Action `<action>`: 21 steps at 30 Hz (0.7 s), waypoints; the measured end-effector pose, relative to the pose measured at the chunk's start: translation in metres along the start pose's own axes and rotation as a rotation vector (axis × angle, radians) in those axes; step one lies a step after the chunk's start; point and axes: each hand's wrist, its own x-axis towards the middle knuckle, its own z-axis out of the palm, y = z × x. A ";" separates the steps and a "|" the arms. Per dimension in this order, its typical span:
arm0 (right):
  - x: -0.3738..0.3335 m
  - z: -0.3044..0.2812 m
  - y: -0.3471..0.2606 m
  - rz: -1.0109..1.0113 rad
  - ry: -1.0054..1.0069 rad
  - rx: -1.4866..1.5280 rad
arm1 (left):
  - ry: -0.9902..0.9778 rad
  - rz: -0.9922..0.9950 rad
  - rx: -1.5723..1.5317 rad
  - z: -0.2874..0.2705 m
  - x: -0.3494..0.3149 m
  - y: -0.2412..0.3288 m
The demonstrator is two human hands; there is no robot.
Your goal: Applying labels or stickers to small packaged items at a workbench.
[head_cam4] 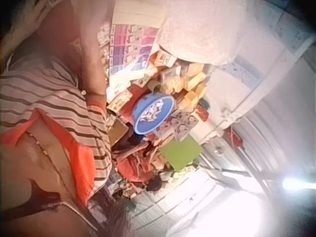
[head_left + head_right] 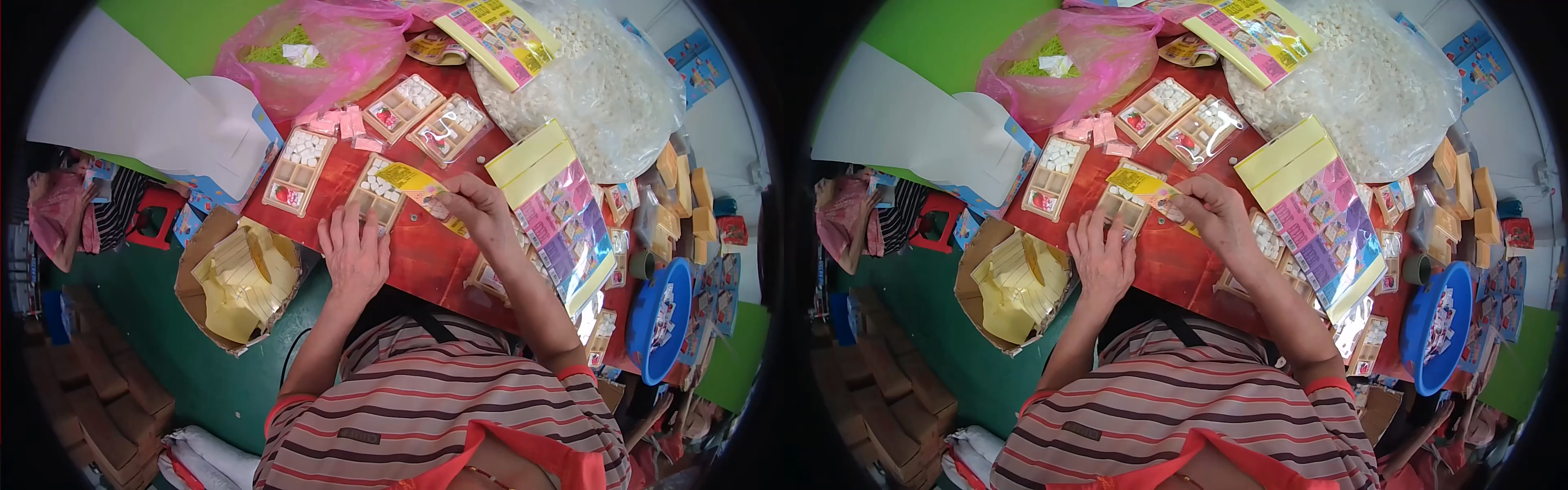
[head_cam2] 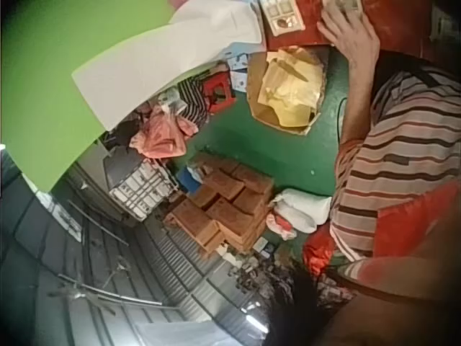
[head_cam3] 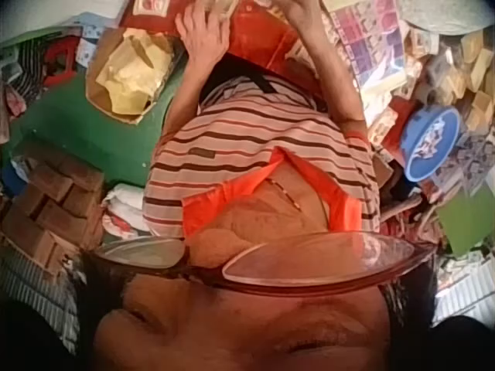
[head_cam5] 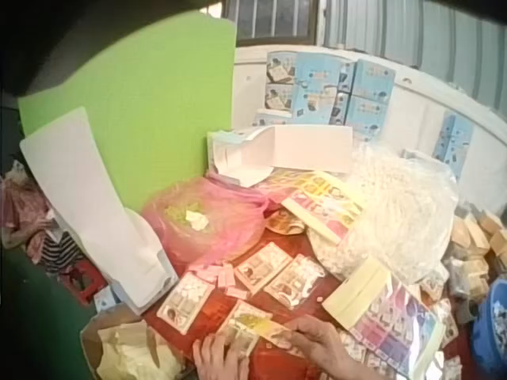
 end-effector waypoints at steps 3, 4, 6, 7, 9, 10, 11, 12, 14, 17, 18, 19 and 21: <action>0.014 0.011 0.022 -0.060 -0.084 -0.066 | -0.037 0.004 -0.029 -0.002 -0.001 -0.001; 0.018 0.016 0.026 -0.059 -0.088 -0.067 | -0.037 0.000 -0.028 -0.002 -0.002 -0.002; 0.026 0.026 0.032 -0.027 -0.134 -0.031 | -0.009 0.053 -0.045 0.001 -0.004 -0.005; 0.031 0.031 0.033 -0.025 -0.136 -0.032 | -0.009 0.051 -0.045 0.001 -0.004 -0.006; 0.040 0.038 0.035 0.028 -0.222 -0.165 | 0.007 0.060 -0.080 0.001 -0.004 -0.008; 0.043 0.043 0.034 0.030 -0.224 -0.166 | 0.007 0.057 -0.081 0.000 -0.004 -0.008; 0.045 0.048 0.033 0.001 -0.210 -0.214 | 0.008 0.062 -0.086 -0.001 -0.003 -0.008; 0.047 0.052 0.032 -0.028 -0.195 -0.261 | 0.009 0.067 -0.092 -0.001 -0.003 -0.008; 0.051 0.061 0.027 -0.047 -0.182 -0.316 | 0.021 0.065 -0.105 0.001 -0.004 -0.010; 0.055 0.069 0.021 -0.063 -0.160 -0.408 | 0.039 0.063 -0.130 0.002 -0.005 -0.012; 0.055 0.071 0.019 -0.059 -0.152 -0.445 | 0.046 0.061 -0.140 0.003 -0.005 -0.013; 0.055 0.073 0.017 -0.057 -0.152 -0.448 | 0.046 0.060 -0.143 0.003 -0.005 -0.013; 0.053 0.077 0.014 -0.085 -0.125 -0.517 | 0.054 0.063 -0.143 0.002 -0.005 -0.012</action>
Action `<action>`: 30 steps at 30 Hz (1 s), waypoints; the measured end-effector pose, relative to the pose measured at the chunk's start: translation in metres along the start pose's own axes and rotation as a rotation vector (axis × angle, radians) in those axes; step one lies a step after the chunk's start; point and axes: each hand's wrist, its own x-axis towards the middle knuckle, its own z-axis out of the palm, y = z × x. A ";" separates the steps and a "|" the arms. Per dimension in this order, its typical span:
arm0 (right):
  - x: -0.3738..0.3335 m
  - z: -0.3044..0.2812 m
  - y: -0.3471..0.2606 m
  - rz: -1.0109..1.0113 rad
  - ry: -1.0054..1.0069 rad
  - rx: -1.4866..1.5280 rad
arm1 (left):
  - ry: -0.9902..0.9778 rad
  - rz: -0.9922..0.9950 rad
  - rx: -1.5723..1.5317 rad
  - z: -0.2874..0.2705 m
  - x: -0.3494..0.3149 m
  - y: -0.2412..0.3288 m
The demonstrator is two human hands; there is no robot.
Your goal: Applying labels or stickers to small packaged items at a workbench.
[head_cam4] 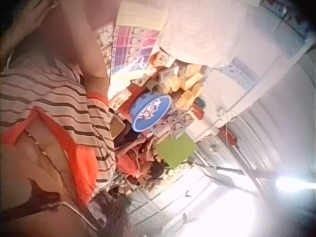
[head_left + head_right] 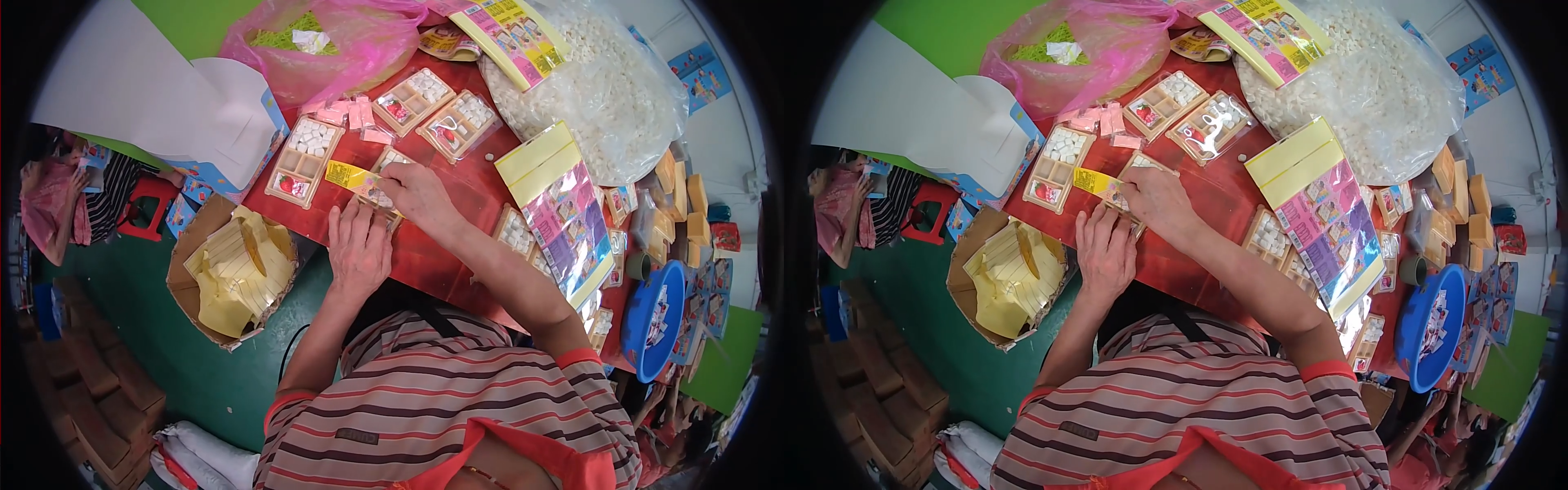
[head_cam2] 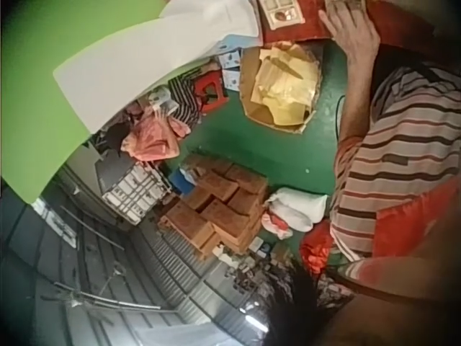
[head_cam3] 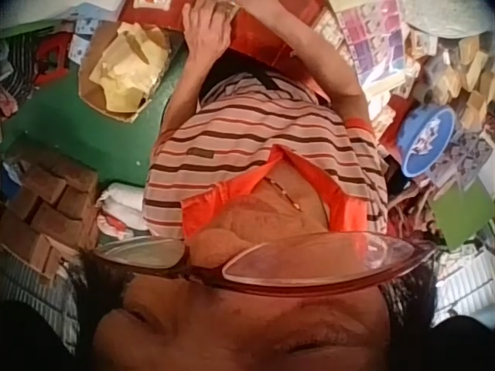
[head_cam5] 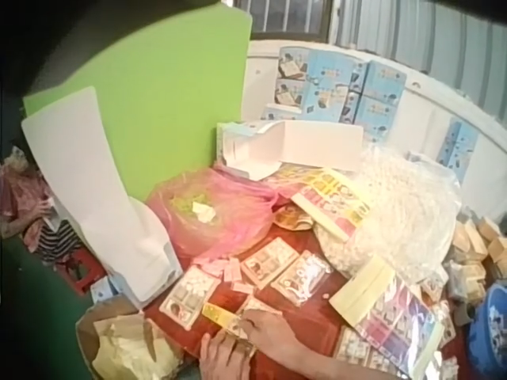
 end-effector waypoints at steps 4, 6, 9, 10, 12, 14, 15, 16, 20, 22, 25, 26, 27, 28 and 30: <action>-0.001 0.007 0.005 -0.065 0.041 -0.169 | 0.015 0.011 -0.016 0.000 0.001 -0.001; -0.001 0.009 0.007 -0.071 0.072 -0.161 | 0.007 0.036 0.013 0.000 0.001 -0.002; -0.001 0.011 0.009 -0.057 0.068 -0.218 | 0.010 0.019 -0.008 -0.002 0.002 -0.001; -0.001 0.012 0.011 -0.057 0.068 -0.221 | 0.012 0.020 -0.009 -0.001 0.002 -0.001; -0.001 0.014 0.012 -0.085 0.098 -0.264 | 0.024 0.044 0.007 -0.001 0.002 -0.002; -0.003 0.014 0.006 -0.084 0.099 -0.302 | 0.027 0.043 0.003 0.000 0.001 -0.004; -0.003 0.014 0.004 -0.083 0.100 -0.338 | 0.029 0.043 0.000 0.000 0.001 -0.004; -0.004 0.014 0.003 -0.081 0.102 -0.340 | 0.030 0.045 -0.002 0.001 0.001 -0.004; -0.005 0.015 0.000 -0.064 0.093 -0.413 | 0.070 0.055 -0.023 0.001 0.003 -0.005; -0.005 0.016 0.000 -0.060 0.095 -0.423 | 0.068 0.067 -0.018 0.000 0.003 -0.006; -0.004 0.017 0.001 -0.071 0.100 -0.436 | 0.018 0.095 0.034 -0.003 0.004 -0.006; -0.004 0.016 0.001 -0.048 0.085 -0.427 | 0.014 0.102 0.032 -0.004 0.004 -0.007; -0.005 0.015 0.001 -0.025 0.069 -0.417 | 0.010 0.110 0.030 -0.004 0.005 -0.008; -0.005 0.014 0.001 -0.024 0.068 -0.417 | 0.009 0.109 0.030 -0.004 0.004 -0.009; -0.004 0.013 0.003 -0.025 0.050 -0.354 | -0.014 0.126 0.041 -0.005 0.003 -0.011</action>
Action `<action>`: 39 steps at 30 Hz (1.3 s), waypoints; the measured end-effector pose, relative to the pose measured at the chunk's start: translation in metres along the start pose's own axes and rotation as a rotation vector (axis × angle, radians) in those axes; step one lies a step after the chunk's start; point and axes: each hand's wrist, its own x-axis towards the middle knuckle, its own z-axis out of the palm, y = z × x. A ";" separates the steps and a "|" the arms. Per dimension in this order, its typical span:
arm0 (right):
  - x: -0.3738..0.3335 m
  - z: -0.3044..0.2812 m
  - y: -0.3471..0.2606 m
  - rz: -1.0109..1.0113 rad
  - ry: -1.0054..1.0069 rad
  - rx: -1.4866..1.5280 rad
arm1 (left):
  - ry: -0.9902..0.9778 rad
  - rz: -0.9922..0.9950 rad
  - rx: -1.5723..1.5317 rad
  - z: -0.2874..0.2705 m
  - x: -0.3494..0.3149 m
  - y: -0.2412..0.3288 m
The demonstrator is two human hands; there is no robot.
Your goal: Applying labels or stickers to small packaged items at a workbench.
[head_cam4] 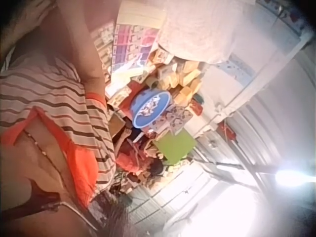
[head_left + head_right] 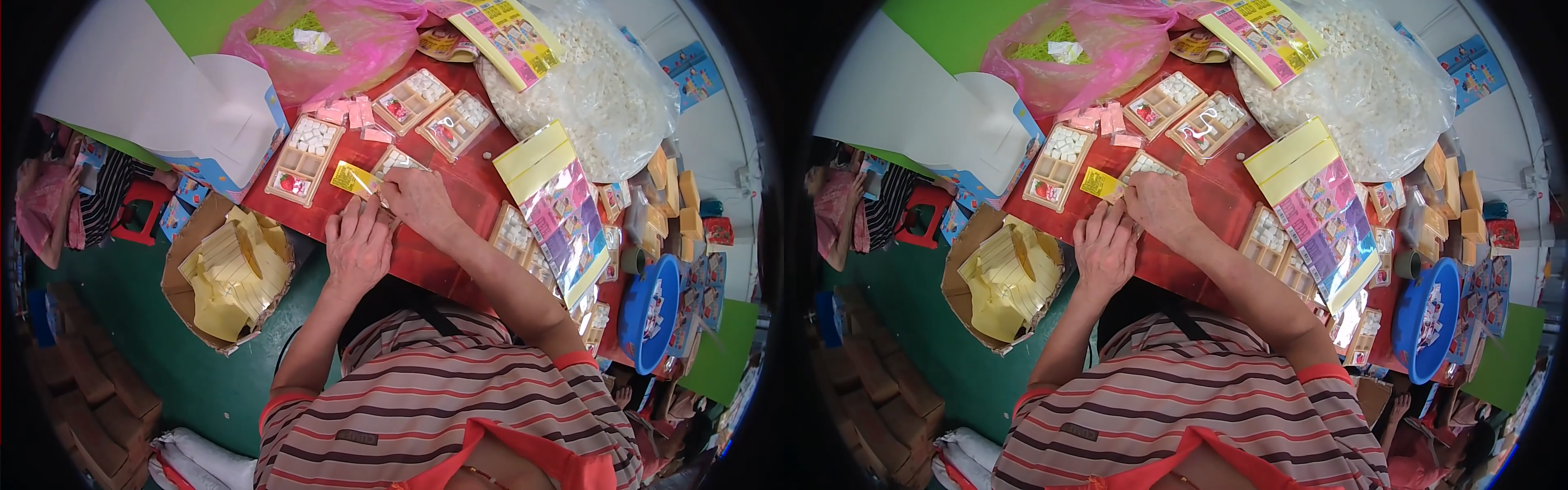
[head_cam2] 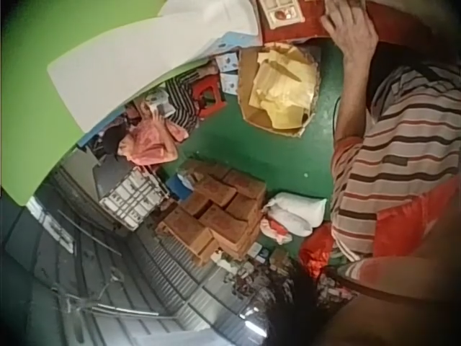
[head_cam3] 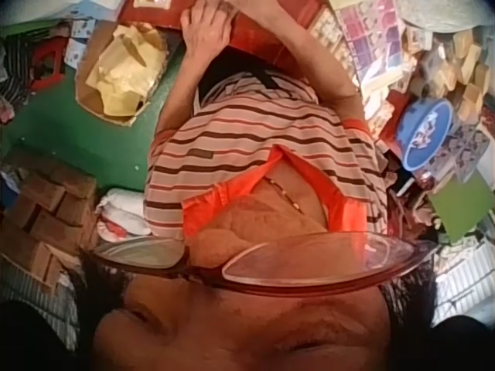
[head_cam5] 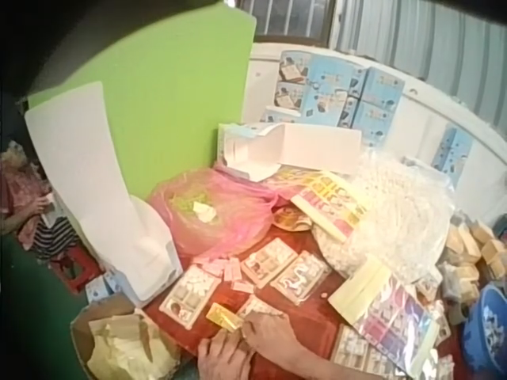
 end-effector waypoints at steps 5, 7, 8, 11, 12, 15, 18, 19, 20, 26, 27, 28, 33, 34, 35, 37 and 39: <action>0.000 0.000 0.005 0.010 -0.007 0.053 | 0.008 -0.009 0.004 0.000 0.001 0.001; 0.000 -0.001 0.005 0.023 -0.016 0.077 | 0.009 -0.016 0.001 0.001 0.001 0.001; 0.000 -0.003 0.003 0.032 -0.031 0.099 | 0.011 -0.023 -0.001 0.001 0.000 0.001; 0.003 -0.003 0.010 0.051 -0.070 0.180 | -0.013 -0.043 -0.006 0.001 -0.001 0.002; 0.005 -0.002 0.014 0.058 -0.096 0.237 | -0.037 -0.060 -0.006 0.000 0.000 0.002; 0.008 -0.005 0.017 0.090 -0.181 0.297 | -0.040 -0.069 -0.016 -0.001 0.000 0.003; 0.009 -0.006 0.018 0.091 -0.186 0.305 | -0.039 -0.067 -0.016 -0.001 0.000 0.002; 0.008 -0.004 0.017 0.091 -0.186 0.306 | -0.040 -0.067 -0.016 0.000 -0.001 0.001; 0.006 -0.002 0.016 0.083 -0.144 0.261 | -0.025 -0.044 0.002 0.001 -0.001 0.001; -0.007 -0.007 0.001 0.090 -0.069 0.147 | -0.033 -0.014 0.004 0.000 -0.002 -0.001; -0.008 -0.007 0.001 0.091 -0.054 0.134 | -0.050 -0.021 -0.003 -0.001 -0.002 -0.001; -0.008 -0.007 0.002 0.092 -0.052 0.134 | -0.050 -0.019 -0.004 -0.001 -0.002 -0.001; 0.007 -0.013 0.024 0.064 -0.086 0.275 | -0.017 -0.017 -0.041 -0.001 -0.002 -0.001; 0.010 -0.018 0.026 0.063 -0.086 0.275 | -0.016 -0.017 -0.040 -0.001 -0.002 -0.001; 0.013 -0.023 0.027 0.065 -0.092 0.349 | -0.009 -0.016 -0.043 0.000 -0.003 -0.002; 0.014 -0.026 0.027 0.068 -0.098 0.422 | -0.002 -0.015 -0.047 0.000 -0.004 -0.002; 0.011 -0.023 0.023 0.080 -0.153 0.530 | 0.024 -0.004 -0.027 0.000 -0.003 -0.003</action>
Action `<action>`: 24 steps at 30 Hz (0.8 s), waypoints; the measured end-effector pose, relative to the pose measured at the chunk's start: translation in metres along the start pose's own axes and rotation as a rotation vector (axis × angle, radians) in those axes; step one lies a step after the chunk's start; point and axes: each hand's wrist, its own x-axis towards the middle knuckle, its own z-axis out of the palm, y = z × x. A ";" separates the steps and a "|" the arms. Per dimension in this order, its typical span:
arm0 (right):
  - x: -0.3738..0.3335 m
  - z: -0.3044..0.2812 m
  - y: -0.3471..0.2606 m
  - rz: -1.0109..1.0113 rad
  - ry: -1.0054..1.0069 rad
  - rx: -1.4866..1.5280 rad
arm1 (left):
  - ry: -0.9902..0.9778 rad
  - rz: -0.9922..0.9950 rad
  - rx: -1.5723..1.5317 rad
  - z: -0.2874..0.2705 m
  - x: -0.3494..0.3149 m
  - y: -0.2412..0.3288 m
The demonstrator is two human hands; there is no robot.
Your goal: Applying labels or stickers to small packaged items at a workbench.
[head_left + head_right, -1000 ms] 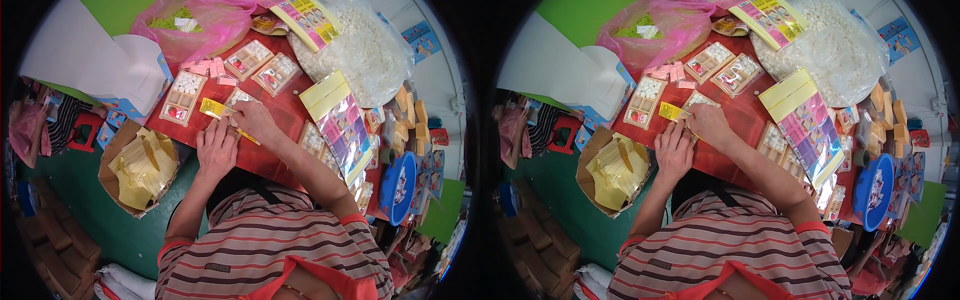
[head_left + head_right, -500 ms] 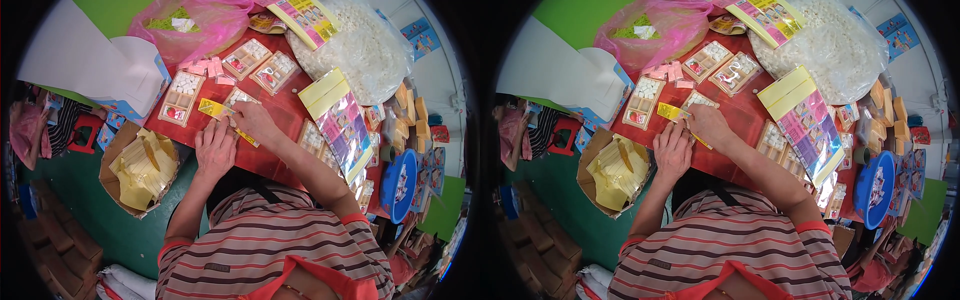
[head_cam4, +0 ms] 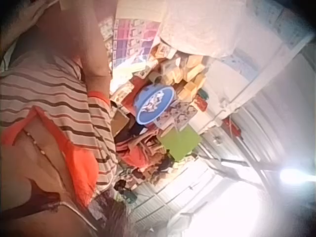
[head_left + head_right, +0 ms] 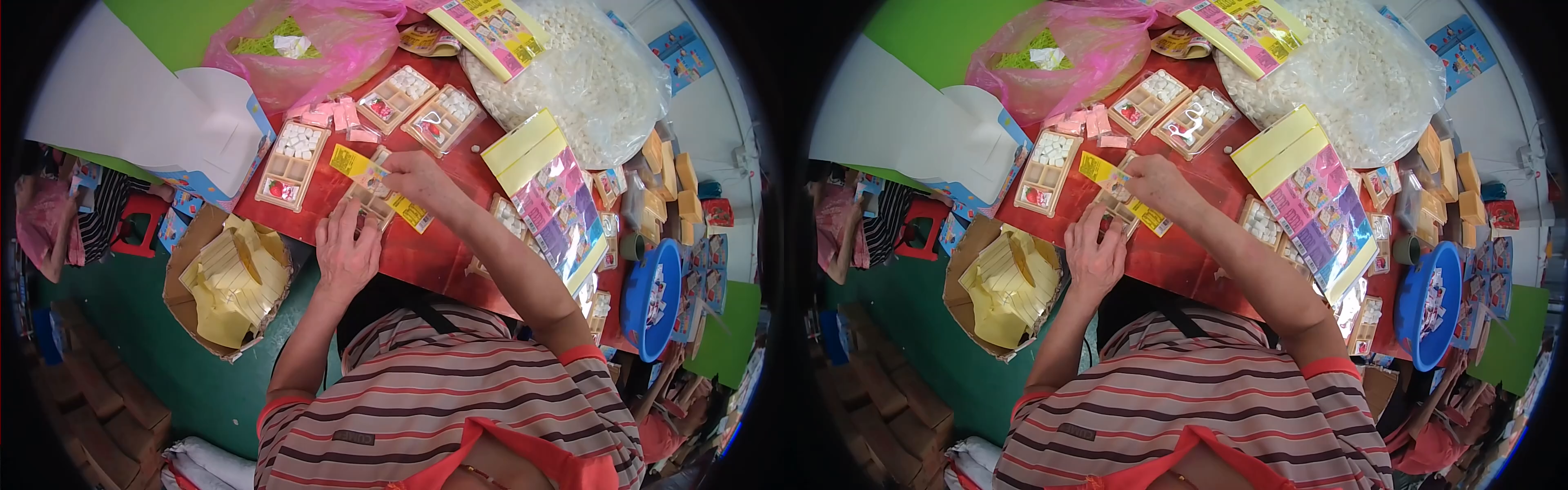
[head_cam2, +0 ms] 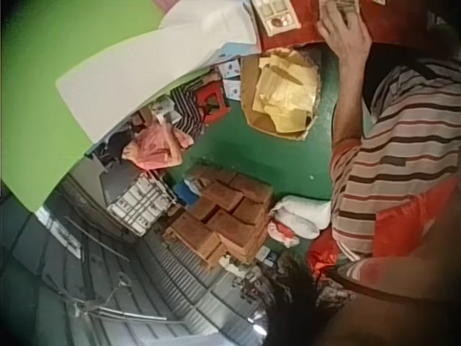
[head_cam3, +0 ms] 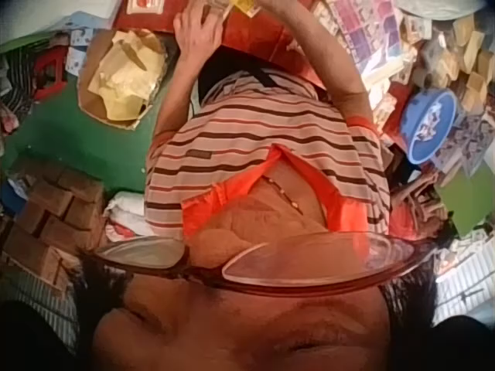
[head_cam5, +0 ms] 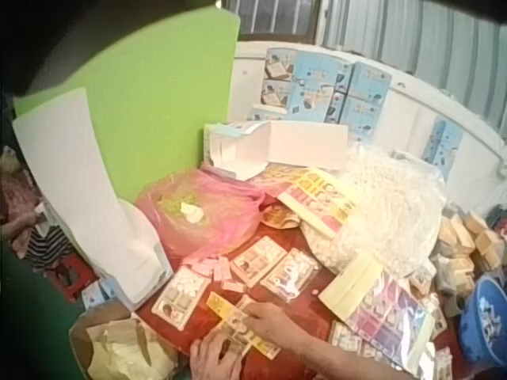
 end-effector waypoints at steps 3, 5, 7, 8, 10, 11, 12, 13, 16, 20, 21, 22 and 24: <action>0.000 0.016 0.022 -0.055 0.020 -0.039 | 0.010 0.006 -0.021 0.000 0.004 0.002; -0.001 0.016 0.018 -0.050 0.015 -0.050 | 0.007 0.008 -0.012 0.000 0.003 0.002; -0.002 0.016 0.013 -0.045 0.013 -0.062 | 0.006 0.014 -0.005 0.000 0.003 0.001; -0.002 0.017 0.011 -0.041 0.002 -0.075 | 0.008 0.006 -0.013 0.000 0.002 0.001; -0.004 0.019 0.008 -0.035 -0.009 -0.089 | 0.010 -0.001 -0.022 0.000 0.002 0.001; -0.005 0.020 0.007 -0.043 0.004 -0.099 | 0.012 0.002 -0.022 0.001 0.003 0.000; -0.006 0.020 0.006 -0.051 0.016 -0.110 | 0.014 0.005 -0.023 0.001 0.003 0.000; -0.006 0.020 0.005 -0.050 0.017 -0.110 | 0.014 0.005 -0.024 0.002 0.003 0.000; -0.007 0.020 0.000 -0.030 -0.010 -0.163 | 0.013 0.011 -0.018 0.002 0.002 0.000; -0.009 0.022 -0.006 -0.016 -0.006 -0.280 | 0.006 0.005 -0.002 0.000 0.004 0.001; -0.009 0.022 -0.007 0.002 0.005 -0.277 | -0.003 0.011 0.013 -0.001 0.004 0.001; -0.009 0.022 -0.006 0.001 0.006 -0.277 | -0.003 0.012 0.013 -0.001 0.004 0.001; -0.009 0.023 -0.002 0.023 -0.007 -0.335 | -0.025 0.028 0.022 0.001 0.003 0.000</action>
